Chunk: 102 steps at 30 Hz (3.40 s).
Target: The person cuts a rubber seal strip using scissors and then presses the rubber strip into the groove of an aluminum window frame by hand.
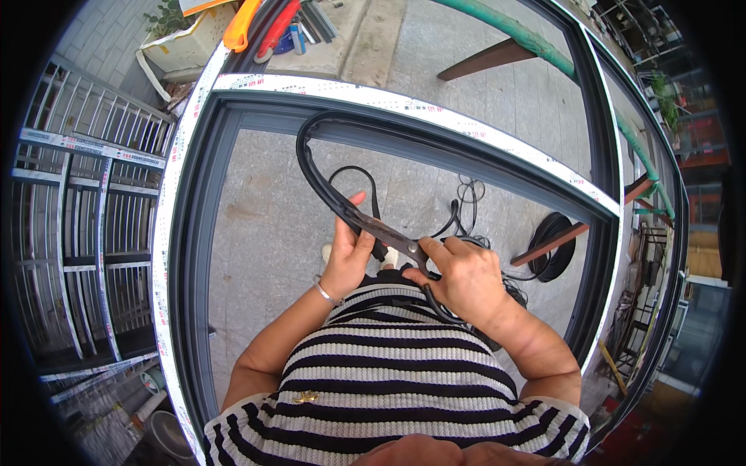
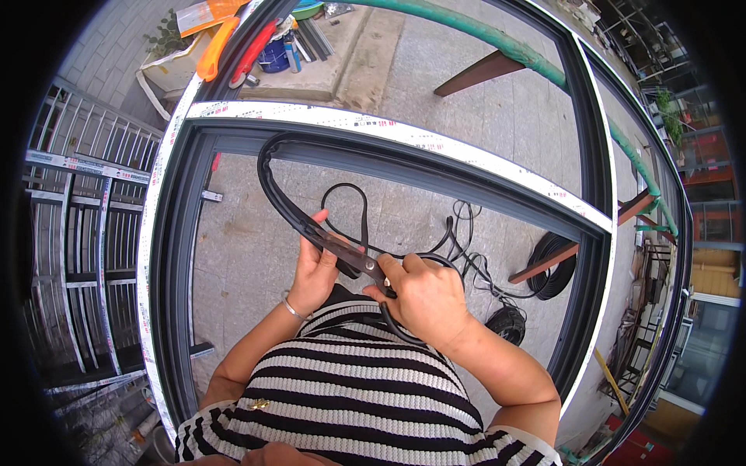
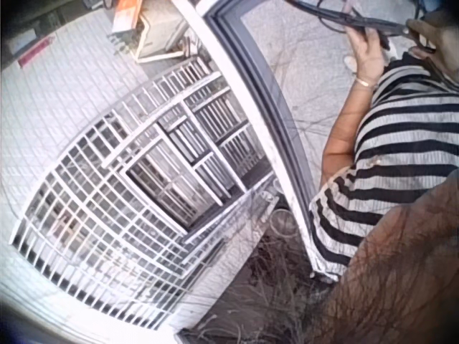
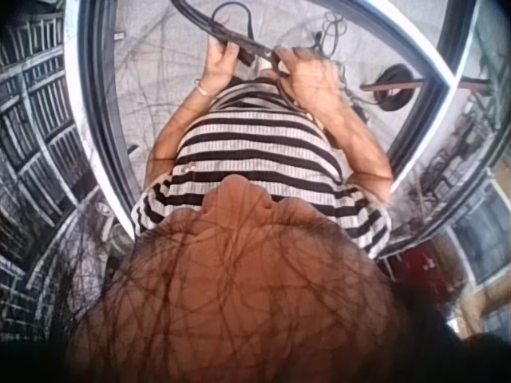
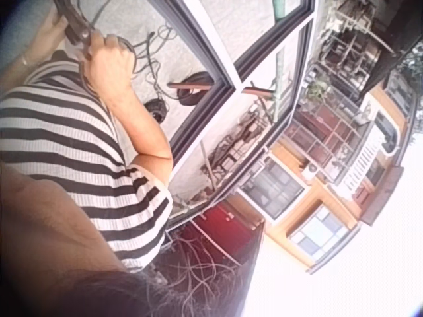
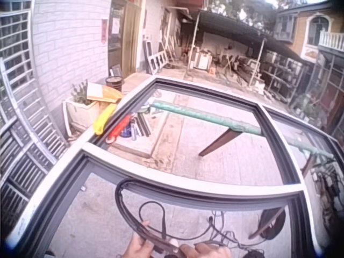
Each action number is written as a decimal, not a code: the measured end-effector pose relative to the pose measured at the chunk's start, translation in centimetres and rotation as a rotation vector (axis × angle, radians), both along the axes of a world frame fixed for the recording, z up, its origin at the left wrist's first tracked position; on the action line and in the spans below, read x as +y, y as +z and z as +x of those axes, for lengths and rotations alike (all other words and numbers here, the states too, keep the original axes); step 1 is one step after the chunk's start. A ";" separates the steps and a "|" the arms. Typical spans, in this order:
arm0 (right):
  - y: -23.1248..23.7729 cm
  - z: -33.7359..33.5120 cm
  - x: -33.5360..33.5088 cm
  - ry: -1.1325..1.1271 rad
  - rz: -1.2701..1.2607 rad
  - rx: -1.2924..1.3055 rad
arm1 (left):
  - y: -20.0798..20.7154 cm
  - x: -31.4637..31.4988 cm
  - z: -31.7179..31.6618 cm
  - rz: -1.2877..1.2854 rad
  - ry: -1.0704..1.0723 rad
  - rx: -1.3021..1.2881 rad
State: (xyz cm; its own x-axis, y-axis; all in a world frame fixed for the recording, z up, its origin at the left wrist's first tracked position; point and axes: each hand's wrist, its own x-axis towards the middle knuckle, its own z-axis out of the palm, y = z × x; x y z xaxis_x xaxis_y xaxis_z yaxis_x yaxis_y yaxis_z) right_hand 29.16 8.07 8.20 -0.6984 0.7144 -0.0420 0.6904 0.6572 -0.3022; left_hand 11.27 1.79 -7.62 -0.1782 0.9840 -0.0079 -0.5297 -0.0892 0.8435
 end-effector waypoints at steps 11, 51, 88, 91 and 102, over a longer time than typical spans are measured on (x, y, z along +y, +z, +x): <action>-0.4 0.0 -0.6 -0.003 -0.043 0.004 | 0.0 -0.1 0.5 -0.014 0.041 0.033; -1.1 0.1 -1.2 0.007 0.053 -0.019 | 1.1 -0.6 1.6 -0.031 0.085 -0.153; -1.9 0.9 -0.2 0.059 0.156 0.024 | 2.3 -2.7 -0.5 -0.060 0.053 -0.172; -2.4 0.3 -0.4 0.100 0.145 0.074 | 3.1 -3.1 -0.4 -0.101 0.091 -0.152; -3.2 0.0 -1.8 0.028 0.108 0.135 | 3.0 -3.0 0.3 -0.085 0.136 -0.045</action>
State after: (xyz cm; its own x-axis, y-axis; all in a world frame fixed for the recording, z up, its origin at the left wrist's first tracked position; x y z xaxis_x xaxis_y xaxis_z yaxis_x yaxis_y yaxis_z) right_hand 29.17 6.29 4.96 -0.7120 0.6901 0.1294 0.6297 0.7091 -0.3173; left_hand 11.59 -1.19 -4.65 -0.3071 0.9463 -0.1006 -0.5550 -0.0922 0.8268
